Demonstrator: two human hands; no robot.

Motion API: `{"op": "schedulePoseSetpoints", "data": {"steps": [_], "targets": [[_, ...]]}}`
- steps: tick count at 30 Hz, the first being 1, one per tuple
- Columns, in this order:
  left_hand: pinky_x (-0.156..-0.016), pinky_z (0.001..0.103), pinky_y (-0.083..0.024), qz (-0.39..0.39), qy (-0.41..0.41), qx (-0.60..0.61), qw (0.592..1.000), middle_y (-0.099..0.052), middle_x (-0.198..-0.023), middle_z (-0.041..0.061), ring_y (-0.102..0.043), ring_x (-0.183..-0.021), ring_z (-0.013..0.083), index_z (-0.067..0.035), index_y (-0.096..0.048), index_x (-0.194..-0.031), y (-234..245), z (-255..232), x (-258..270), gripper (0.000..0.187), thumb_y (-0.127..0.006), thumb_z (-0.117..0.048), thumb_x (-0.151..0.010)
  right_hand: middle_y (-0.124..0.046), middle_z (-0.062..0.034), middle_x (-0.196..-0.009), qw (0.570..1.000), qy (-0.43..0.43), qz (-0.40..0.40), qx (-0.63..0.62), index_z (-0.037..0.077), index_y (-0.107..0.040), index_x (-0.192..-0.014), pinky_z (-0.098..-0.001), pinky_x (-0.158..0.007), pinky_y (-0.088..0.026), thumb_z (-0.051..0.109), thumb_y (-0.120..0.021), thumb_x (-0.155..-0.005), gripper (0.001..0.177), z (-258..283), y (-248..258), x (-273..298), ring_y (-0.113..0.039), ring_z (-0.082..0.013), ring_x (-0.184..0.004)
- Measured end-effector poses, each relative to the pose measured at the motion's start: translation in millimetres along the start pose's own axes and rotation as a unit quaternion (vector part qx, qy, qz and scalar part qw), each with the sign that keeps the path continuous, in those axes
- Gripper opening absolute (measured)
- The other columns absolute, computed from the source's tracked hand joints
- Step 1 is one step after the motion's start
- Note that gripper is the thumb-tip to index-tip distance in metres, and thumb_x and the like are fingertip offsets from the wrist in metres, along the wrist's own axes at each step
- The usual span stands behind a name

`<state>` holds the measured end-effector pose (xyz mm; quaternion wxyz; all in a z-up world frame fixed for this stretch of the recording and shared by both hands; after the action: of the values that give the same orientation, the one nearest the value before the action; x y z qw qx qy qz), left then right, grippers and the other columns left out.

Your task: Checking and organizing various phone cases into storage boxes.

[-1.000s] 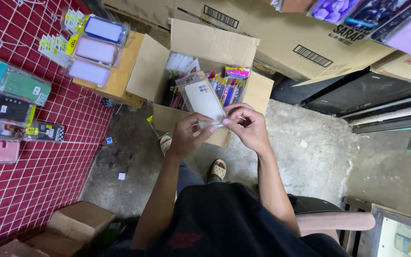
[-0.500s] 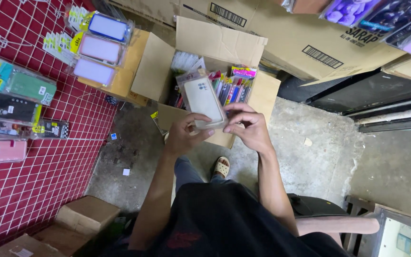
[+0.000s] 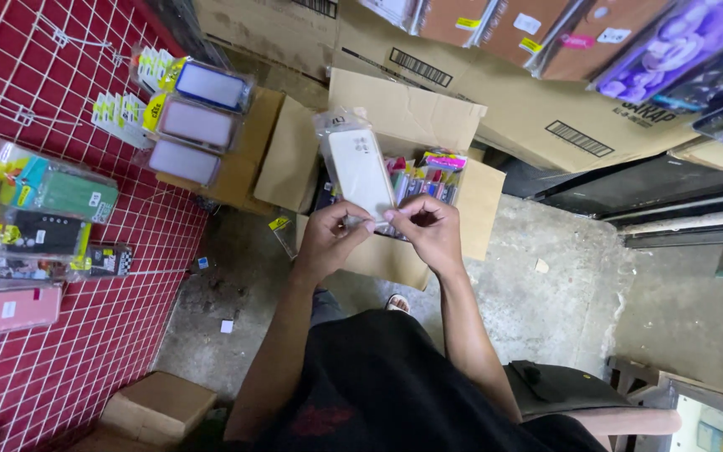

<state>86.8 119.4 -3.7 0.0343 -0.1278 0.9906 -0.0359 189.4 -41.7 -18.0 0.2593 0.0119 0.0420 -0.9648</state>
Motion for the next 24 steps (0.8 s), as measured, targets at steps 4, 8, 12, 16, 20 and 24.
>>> {"op": "schedulePoseSetpoints", "data": {"steps": [4,8,12,16,20,24], "targets": [[-0.061,0.018,-0.043,-0.013,0.003,0.005,1.0,-0.069,-0.088,0.002,-0.062,-0.076,0.0023,-0.002,-0.068,-0.101,20,-2,-16,0.009,-0.073,-0.005,-0.095,-0.065,-0.0067,-0.103,0.995,0.09,-0.011,0.048,0.0,-0.065,-0.086,-0.0223,-0.08,-0.052,-0.002,-0.083,-0.089,0.018,17,-23,-16,-0.062,-0.0092,-0.092],[-0.057,0.019,-0.041,-0.034,0.031,-0.015,0.999,-0.068,-0.08,0.003,-0.061,-0.07,0.0045,-0.003,-0.064,-0.098,47,7,-27,0.006,-0.069,-0.004,-0.096,-0.069,-0.0105,-0.113,0.998,-0.03,-0.037,-0.046,0.001,-0.067,-0.076,-0.0239,-0.072,-0.055,-0.002,-0.08,-0.086,0.017,0,-45,-34,-0.065,-0.0088,-0.088],[-0.064,0.023,-0.057,-0.043,0.028,0.065,0.997,-0.069,-0.086,0.003,-0.072,-0.075,0.0088,-0.003,-0.055,-0.097,75,8,-34,0.009,-0.064,-0.004,-0.097,-0.073,-0.0111,-0.106,0.993,-0.056,-0.045,-0.094,0.003,-0.063,-0.067,-0.0247,-0.073,-0.057,-0.003,-0.081,-0.086,0.027,-31,-65,-47,-0.069,-0.0096,-0.087],[-0.06,0.025,-0.055,-0.054,0.024,0.012,0.998,-0.069,-0.083,0.008,-0.073,-0.074,0.0121,-0.002,-0.054,-0.1,102,6,-38,0.01,-0.064,-0.002,-0.1,-0.073,-0.0118,-0.082,0.993,-0.078,-0.058,-0.064,0.002,-0.066,-0.07,-0.0254,-0.066,-0.054,-0.004,-0.082,-0.087,0.024,-40,-89,-54,-0.065,-0.0114,-0.071],[-0.06,0.025,-0.06,-0.074,0.01,0.05,0.996,-0.064,-0.088,0.006,-0.072,-0.074,0.0116,-0.003,-0.048,-0.106,123,6,-41,0.017,-0.063,0.002,-0.098,-0.073,-0.0076,-0.079,0.995,-0.047,-0.083,-0.001,0.003,-0.063,-0.066,-0.0237,-0.064,-0.053,-0.001,-0.083,-0.084,0.028,-28,-109,-57,-0.065,-0.0085,-0.069],[-0.056,0.024,-0.059,-0.07,0.086,0.036,0.993,-0.067,-0.089,0.005,-0.075,-0.071,0.012,-0.005,-0.047,-0.107,136,7,-47,0.018,-0.06,0.001,-0.097,-0.074,-0.0051,-0.081,0.99,-0.003,-0.112,0.092,0.003,-0.064,-0.068,-0.0212,-0.065,-0.055,0.003,-0.085,-0.085,0.027,-11,-126,-56,-0.065,-0.0057,-0.072]]}}
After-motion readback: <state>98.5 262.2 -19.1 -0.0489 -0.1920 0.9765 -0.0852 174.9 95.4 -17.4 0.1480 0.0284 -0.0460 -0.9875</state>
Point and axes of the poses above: each hand's wrist, its own x-axis away from the middle knuckle, its own y-axis out of the back of the hand, z = x × y, the point moved 7 cm from there along -x, towards the middle knuckle
